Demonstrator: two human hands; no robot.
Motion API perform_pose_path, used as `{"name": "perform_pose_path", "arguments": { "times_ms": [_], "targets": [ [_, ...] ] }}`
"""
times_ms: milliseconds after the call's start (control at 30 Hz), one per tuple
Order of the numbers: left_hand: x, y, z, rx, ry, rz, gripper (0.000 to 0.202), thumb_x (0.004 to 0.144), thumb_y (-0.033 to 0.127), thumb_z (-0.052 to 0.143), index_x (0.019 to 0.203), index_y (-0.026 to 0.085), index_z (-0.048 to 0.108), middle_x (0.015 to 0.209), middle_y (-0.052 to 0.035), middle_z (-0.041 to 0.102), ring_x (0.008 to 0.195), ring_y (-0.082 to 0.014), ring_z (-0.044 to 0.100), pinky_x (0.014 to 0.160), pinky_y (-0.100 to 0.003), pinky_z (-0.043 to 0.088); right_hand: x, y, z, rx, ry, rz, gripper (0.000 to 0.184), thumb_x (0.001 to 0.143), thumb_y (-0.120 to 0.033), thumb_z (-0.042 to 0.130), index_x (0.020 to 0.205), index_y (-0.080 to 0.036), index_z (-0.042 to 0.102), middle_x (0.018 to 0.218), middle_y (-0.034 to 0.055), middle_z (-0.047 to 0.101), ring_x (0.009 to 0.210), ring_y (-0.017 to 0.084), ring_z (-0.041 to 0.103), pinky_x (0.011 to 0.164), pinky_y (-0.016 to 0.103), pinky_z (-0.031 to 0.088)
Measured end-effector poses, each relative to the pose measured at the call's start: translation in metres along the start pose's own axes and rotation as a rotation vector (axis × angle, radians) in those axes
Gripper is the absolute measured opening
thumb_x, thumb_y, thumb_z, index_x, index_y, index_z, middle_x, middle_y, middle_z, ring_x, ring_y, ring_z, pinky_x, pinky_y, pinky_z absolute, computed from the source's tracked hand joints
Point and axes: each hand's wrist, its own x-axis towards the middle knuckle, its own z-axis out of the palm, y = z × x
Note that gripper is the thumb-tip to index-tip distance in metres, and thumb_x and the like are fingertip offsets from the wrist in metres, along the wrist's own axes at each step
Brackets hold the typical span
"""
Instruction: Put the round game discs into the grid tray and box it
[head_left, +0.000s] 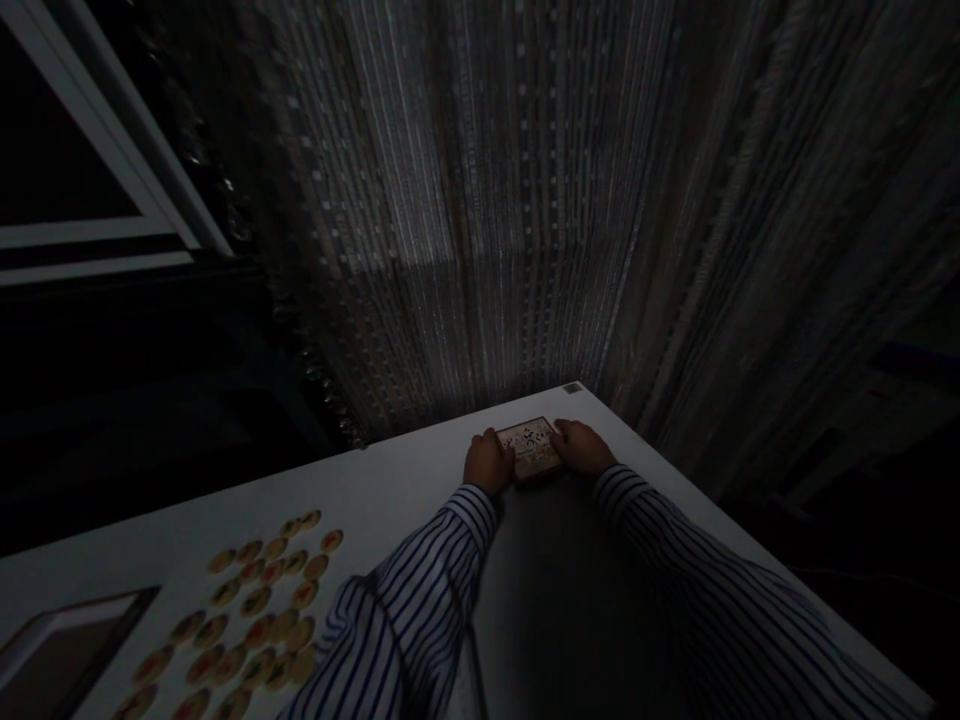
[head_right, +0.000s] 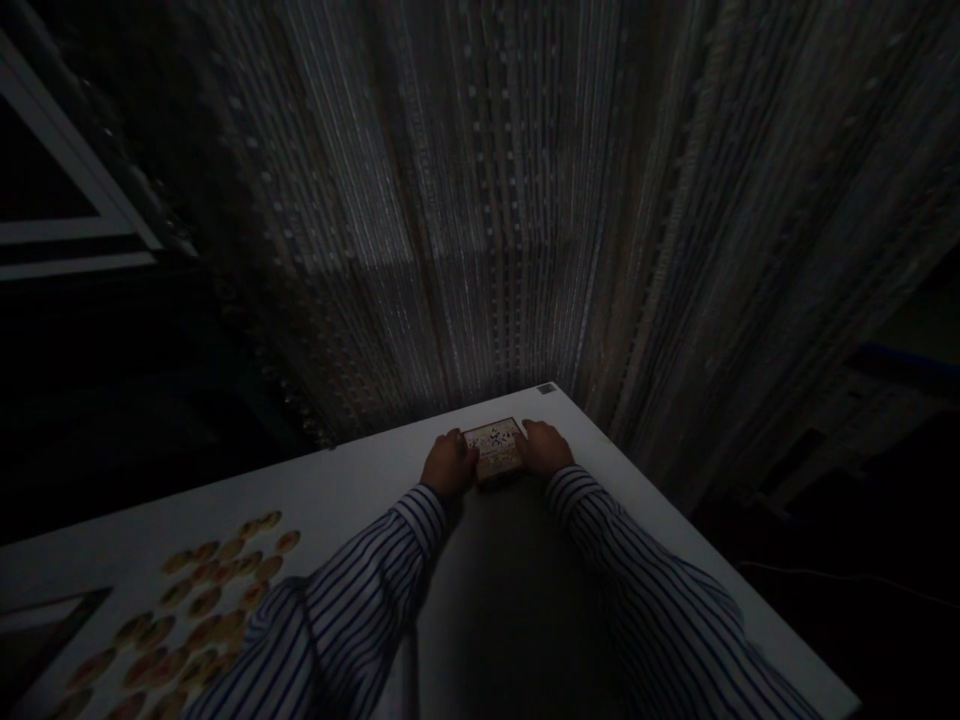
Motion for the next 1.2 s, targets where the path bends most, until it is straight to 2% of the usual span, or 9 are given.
{"name": "perform_pose_path", "arguments": {
  "times_ms": [67,100,167,200,300,467,633,1000,1200],
  "targets": [
    [-0.005,0.001,0.003,0.038,0.039,0.161,0.055,0.08,0.032,0.048,0.13,0.011,0.036,0.138,-0.0162,0.035,0.128,-0.0243,0.031,0.101,-0.035,0.029,-0.005,-0.003,0.006,-0.016,0.04,-0.109,0.048,0.087,-0.031,0.032,0.131,-0.013,0.041,0.133,0.0134,0.044,0.12,0.023,0.04,0.097,0.036,0.031],
    [-0.006,0.0,0.005,0.105,0.049,0.298,0.057,0.081,0.032,0.046,0.132,0.011,0.032,0.142,-0.0156,0.029,0.131,-0.0251,0.025,0.104,-0.038,0.025,-0.007,-0.003,0.009,-0.024,0.04,-0.167,0.049,0.087,-0.029,0.03,0.133,-0.013,0.037,0.137,0.0121,0.039,0.125,0.021,0.035,0.1,0.036,0.028],
    [-0.008,-0.002,0.011,0.22,0.043,0.468,0.055,0.084,0.033,0.04,0.134,0.012,0.029,0.145,-0.0132,0.024,0.133,-0.0254,0.019,0.106,-0.044,0.02,-0.009,-0.003,0.015,-0.044,0.018,-0.248,0.05,0.087,-0.028,0.029,0.135,-0.013,0.033,0.141,0.0109,0.034,0.129,0.02,0.028,0.102,0.039,0.025],
    [-0.008,-0.004,0.014,0.261,0.036,0.495,0.054,0.086,0.034,0.037,0.134,0.013,0.028,0.145,-0.0129,0.023,0.134,-0.0258,0.018,0.106,-0.046,0.019,-0.009,-0.002,0.018,-0.054,0.002,-0.271,0.05,0.088,-0.028,0.028,0.136,-0.013,0.032,0.142,0.0109,0.032,0.13,0.021,0.026,0.102,0.042,0.024],
    [-0.005,-0.009,0.022,0.307,-0.015,0.445,0.055,0.088,0.041,0.03,0.135,0.012,0.028,0.145,-0.0131,0.023,0.134,-0.0264,0.017,0.105,-0.049,0.019,-0.008,0.003,0.023,-0.079,-0.041,-0.296,0.051,0.088,-0.029,0.026,0.136,-0.014,0.031,0.143,0.0115,0.028,0.131,0.023,0.024,0.102,0.048,0.022],
    [-0.002,-0.013,0.026,0.301,-0.068,0.391,0.058,0.088,0.043,0.026,0.136,0.01,0.025,0.146,-0.0126,0.021,0.134,-0.0257,0.015,0.105,-0.048,0.021,-0.004,0.007,0.027,-0.098,-0.058,-0.316,0.051,0.088,-0.027,0.025,0.136,-0.012,0.03,0.144,0.0132,0.026,0.131,0.022,0.024,0.102,0.049,0.022],
    [-0.003,-0.015,0.027,0.293,-0.065,0.391,0.059,0.087,0.045,0.029,0.136,0.012,0.025,0.146,-0.0122,0.021,0.134,-0.026,0.015,0.105,-0.048,0.021,-0.004,0.007,0.027,-0.104,-0.046,-0.368,0.052,0.087,-0.026,0.024,0.136,-0.009,0.03,0.143,0.0152,0.026,0.131,0.022,0.024,0.102,0.049,0.023],
    [-0.003,-0.015,0.028,0.3,-0.029,0.414,0.056,0.088,0.043,0.031,0.135,0.014,0.028,0.145,-0.0126,0.023,0.134,-0.025,0.017,0.105,-0.048,0.02,-0.003,0.007,0.027,-0.08,-0.066,-0.322,0.052,0.087,-0.027,0.025,0.137,-0.011,0.03,0.144,0.0137,0.026,0.131,0.021,0.023,0.103,0.046,0.023],
    [-0.015,-0.016,0.024,0.293,0.002,0.364,0.061,0.084,0.052,0.036,0.134,0.016,0.032,0.143,-0.0182,0.025,0.131,-0.0322,0.022,0.102,-0.052,0.024,-0.001,0.005,0.025,-0.061,-0.071,-0.326,0.052,0.087,-0.027,0.028,0.136,-0.008,0.031,0.143,0.0146,0.026,0.131,0.022,0.024,0.104,0.042,0.025]
  ]
}}
